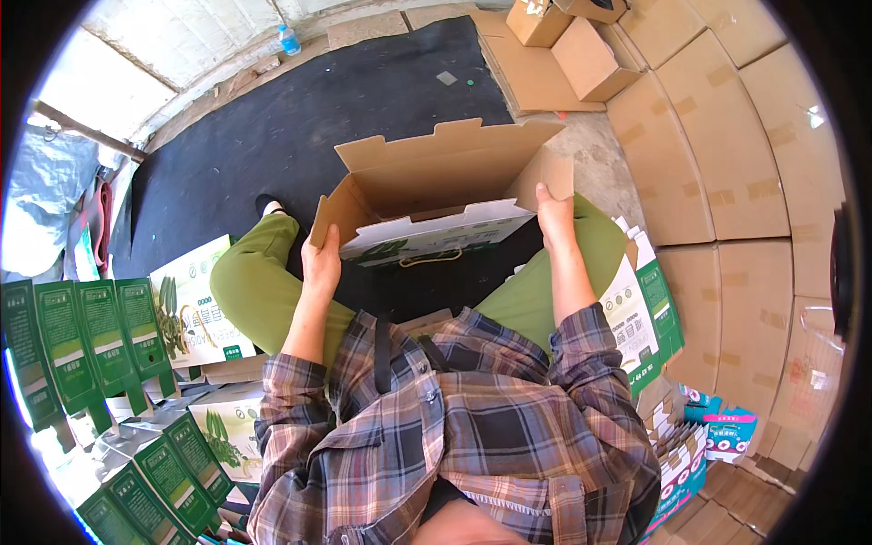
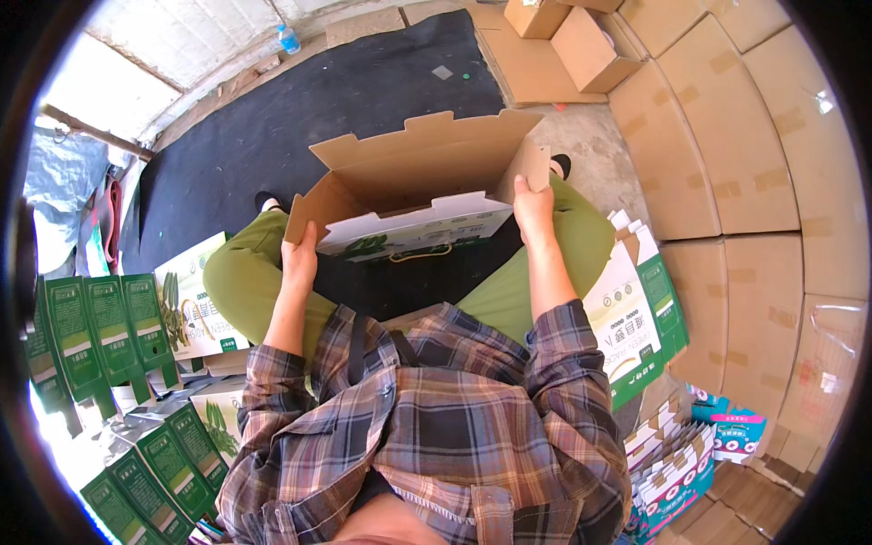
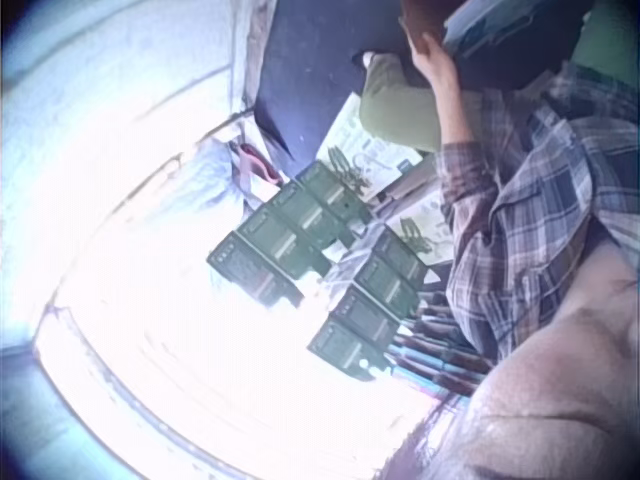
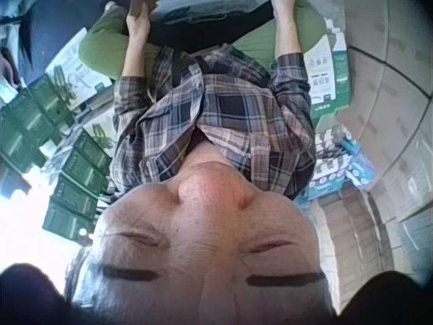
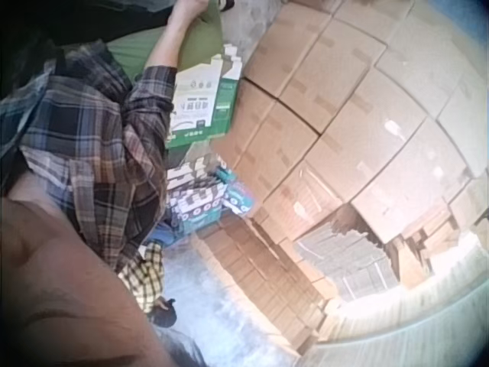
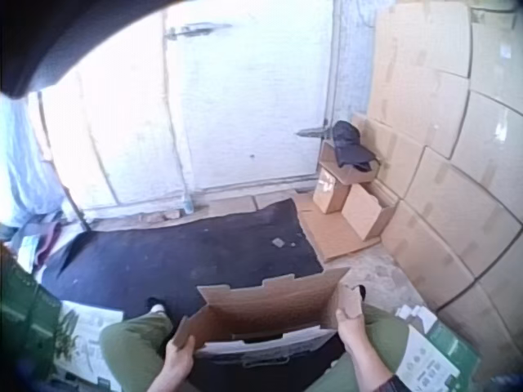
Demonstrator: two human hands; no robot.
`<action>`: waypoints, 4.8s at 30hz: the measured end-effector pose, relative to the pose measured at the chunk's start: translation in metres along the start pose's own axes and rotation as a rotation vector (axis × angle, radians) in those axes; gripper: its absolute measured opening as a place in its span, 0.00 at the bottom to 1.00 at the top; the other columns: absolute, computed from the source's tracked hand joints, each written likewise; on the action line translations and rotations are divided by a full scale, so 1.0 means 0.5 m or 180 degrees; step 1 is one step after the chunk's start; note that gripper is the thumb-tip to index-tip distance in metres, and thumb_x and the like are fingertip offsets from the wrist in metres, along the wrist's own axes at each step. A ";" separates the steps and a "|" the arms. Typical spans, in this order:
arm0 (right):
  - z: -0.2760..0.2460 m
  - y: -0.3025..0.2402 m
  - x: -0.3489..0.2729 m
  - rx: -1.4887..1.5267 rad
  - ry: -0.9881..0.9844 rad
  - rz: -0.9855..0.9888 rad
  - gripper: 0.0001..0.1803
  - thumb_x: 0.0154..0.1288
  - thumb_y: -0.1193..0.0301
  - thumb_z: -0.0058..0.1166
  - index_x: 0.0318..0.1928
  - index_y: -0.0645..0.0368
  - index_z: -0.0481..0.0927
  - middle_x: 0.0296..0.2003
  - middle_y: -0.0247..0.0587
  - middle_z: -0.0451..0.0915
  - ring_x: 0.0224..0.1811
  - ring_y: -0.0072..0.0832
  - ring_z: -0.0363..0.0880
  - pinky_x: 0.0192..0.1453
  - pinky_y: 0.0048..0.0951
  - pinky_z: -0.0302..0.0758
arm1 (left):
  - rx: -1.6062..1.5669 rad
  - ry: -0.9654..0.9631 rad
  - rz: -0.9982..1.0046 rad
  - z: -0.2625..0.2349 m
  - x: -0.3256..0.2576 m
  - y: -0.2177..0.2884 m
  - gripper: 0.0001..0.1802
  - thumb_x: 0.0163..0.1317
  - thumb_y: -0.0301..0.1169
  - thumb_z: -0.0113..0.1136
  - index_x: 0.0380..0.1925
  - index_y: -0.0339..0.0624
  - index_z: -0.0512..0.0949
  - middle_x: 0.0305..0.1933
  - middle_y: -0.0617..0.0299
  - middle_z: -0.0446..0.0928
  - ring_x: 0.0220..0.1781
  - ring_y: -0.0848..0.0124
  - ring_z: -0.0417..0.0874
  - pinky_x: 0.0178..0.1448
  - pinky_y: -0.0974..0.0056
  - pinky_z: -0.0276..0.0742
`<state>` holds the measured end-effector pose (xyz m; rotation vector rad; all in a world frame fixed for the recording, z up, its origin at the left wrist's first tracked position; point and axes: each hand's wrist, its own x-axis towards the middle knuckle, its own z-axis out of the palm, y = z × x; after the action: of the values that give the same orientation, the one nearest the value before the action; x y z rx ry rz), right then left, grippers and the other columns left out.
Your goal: Folding flat cardboard pieces into boxes and stacking them.
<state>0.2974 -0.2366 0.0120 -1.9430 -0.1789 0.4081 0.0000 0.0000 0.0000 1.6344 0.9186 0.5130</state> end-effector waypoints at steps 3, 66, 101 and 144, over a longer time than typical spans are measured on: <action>0.001 -0.011 -0.002 0.0593 0.0178 -0.0371 0.28 0.66 0.73 0.51 0.64 0.65 0.60 0.60 0.47 0.69 0.62 0.34 0.68 0.64 0.31 0.63 | -0.0366 0.0452 -0.0107 0.007 -0.009 0.024 0.20 0.68 0.33 0.50 0.58 0.37 0.70 0.55 0.54 0.74 0.56 0.68 0.73 0.59 0.65 0.65; 0.033 0.014 -0.068 -0.0793 -0.1454 -0.1338 0.32 0.72 0.48 0.35 0.61 0.62 0.70 0.69 0.45 0.57 0.72 0.41 0.52 0.73 0.37 0.50 | 0.1181 -0.0019 0.1458 -0.046 -0.062 0.056 0.36 0.55 0.29 0.62 0.64 0.38 0.61 0.56 0.49 0.71 0.60 0.53 0.69 0.65 0.56 0.63; 0.054 -0.015 -0.136 -0.2874 -0.0979 -0.2280 0.24 0.48 0.69 0.68 0.50 0.48 0.80 0.61 0.45 0.65 0.60 0.49 0.64 0.61 0.43 0.67 | 0.3385 -0.0418 0.1638 0.030 -0.017 0.026 0.25 0.49 0.47 0.66 0.49 0.58 0.78 0.53 0.71 0.74 0.55 0.64 0.71 0.57 0.36 0.58; 0.058 0.105 0.062 0.0149 -0.1292 0.1279 0.23 0.67 0.59 0.49 0.58 0.56 0.71 0.45 0.39 0.79 0.47 0.32 0.78 0.49 0.41 0.76 | -0.0578 -0.0114 -0.2090 -0.052 0.140 -0.104 0.29 0.63 0.57 0.48 0.54 0.49 0.73 0.49 0.62 0.75 0.48 0.66 0.74 0.48 0.58 0.70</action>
<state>0.3125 -0.2228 -0.0523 -1.8287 -0.0360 1.0639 0.0071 0.0742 -0.0521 1.0873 1.2668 0.1048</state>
